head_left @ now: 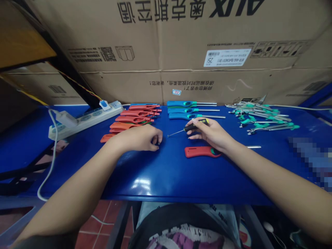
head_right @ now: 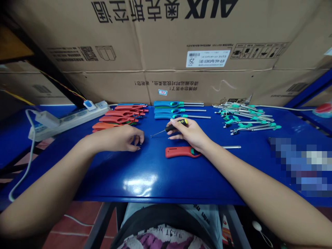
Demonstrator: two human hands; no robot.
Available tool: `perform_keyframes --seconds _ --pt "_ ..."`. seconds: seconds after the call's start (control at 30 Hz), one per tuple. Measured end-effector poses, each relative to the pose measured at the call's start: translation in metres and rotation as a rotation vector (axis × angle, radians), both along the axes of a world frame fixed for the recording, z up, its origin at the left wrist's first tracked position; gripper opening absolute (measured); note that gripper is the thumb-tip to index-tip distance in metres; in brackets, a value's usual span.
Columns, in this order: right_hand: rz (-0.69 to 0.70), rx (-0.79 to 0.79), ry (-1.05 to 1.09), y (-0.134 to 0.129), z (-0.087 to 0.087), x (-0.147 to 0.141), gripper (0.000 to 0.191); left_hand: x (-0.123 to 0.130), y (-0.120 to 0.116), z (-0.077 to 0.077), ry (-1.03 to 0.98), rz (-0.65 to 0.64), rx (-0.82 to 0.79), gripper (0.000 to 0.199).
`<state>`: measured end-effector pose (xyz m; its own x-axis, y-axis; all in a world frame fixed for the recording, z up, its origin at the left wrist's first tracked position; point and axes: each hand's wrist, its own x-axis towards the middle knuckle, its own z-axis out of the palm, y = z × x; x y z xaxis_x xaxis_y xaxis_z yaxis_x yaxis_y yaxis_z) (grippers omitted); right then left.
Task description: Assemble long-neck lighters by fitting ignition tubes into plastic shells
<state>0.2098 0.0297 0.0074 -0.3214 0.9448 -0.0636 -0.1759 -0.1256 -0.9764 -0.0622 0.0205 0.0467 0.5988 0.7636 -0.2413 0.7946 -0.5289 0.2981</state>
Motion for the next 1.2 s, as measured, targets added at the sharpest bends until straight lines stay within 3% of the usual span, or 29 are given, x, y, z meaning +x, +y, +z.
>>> perform_keyframes --seconds 0.27,0.43,0.6,0.8,1.0,1.2 --pt "-0.126 -0.043 0.116 0.007 0.003 0.005 0.024 0.0 0.007 -0.005 -0.043 0.029 0.093 0.018" --pt "-0.197 -0.085 0.18 0.009 0.004 0.006 0.023 0.005 0.007 -0.004 -0.104 0.034 0.19 0.021" --pt "-0.21 -0.117 0.214 0.007 0.007 0.005 0.023 0.017 -0.001 0.0 -0.331 -0.034 0.387 0.033" --pt "-0.211 -0.168 0.22 0.002 0.014 0.001 0.023 0.024 -0.004 -0.004 -0.443 -0.156 0.424 0.023" --pt "-0.228 -0.141 0.21 0.001 0.015 0.001 0.028 0.024 -0.002 -0.012 -0.499 -0.155 0.507 0.02" --pt "-0.332 -0.025 0.201 0.001 0.015 0.003 0.028 0.024 -0.001 -0.014 -0.547 -0.154 0.524 0.018"
